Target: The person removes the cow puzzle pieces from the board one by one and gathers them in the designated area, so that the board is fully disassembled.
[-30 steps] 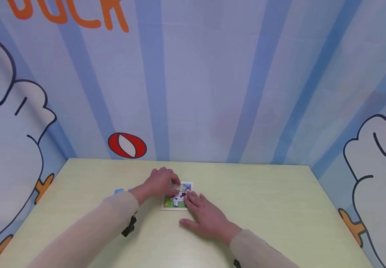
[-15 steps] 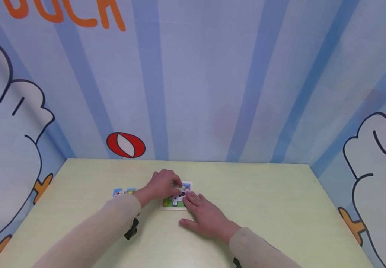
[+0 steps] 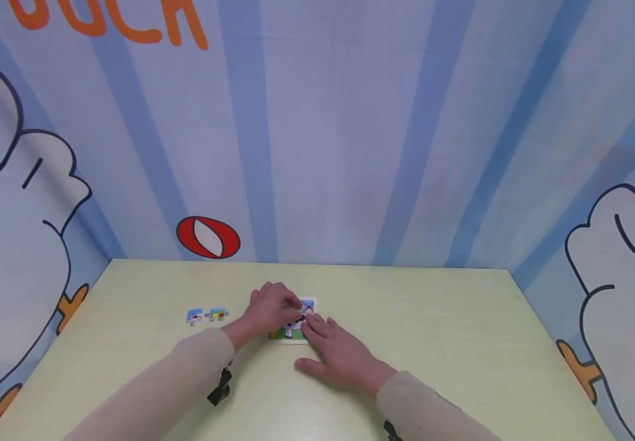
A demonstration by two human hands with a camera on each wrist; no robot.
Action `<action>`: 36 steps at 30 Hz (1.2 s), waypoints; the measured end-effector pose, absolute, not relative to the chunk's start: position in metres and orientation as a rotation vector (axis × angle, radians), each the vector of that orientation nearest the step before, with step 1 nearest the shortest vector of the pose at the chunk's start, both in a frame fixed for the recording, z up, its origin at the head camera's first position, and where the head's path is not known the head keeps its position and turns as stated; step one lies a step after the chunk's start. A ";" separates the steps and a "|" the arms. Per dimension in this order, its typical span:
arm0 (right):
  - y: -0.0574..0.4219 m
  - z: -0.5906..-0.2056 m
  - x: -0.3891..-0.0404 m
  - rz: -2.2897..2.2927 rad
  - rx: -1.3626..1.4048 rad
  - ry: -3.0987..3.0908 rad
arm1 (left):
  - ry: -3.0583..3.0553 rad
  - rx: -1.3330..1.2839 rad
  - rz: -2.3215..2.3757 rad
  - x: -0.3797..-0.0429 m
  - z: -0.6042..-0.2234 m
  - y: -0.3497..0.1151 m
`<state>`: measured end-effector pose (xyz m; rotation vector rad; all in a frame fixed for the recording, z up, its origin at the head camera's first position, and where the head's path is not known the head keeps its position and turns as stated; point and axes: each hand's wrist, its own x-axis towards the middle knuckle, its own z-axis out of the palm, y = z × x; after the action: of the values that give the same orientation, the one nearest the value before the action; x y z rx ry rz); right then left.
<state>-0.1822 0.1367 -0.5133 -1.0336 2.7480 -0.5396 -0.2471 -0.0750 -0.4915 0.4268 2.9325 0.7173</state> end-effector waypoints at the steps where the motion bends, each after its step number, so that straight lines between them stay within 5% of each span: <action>1: 0.137 -0.513 -0.183 -0.537 -1.030 2.748 | 2.939 0.420 0.720 -0.246 -0.492 -0.074; 36: 0.135 -0.511 -0.186 -0.562 -1.035 2.739 | 2.982 0.148 0.826 -0.243 -0.498 -0.061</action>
<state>-0.1855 0.1352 -0.5109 -1.0349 2.7387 -0.5624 -0.2435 -0.0607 -0.4979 0.1475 2.9823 0.8260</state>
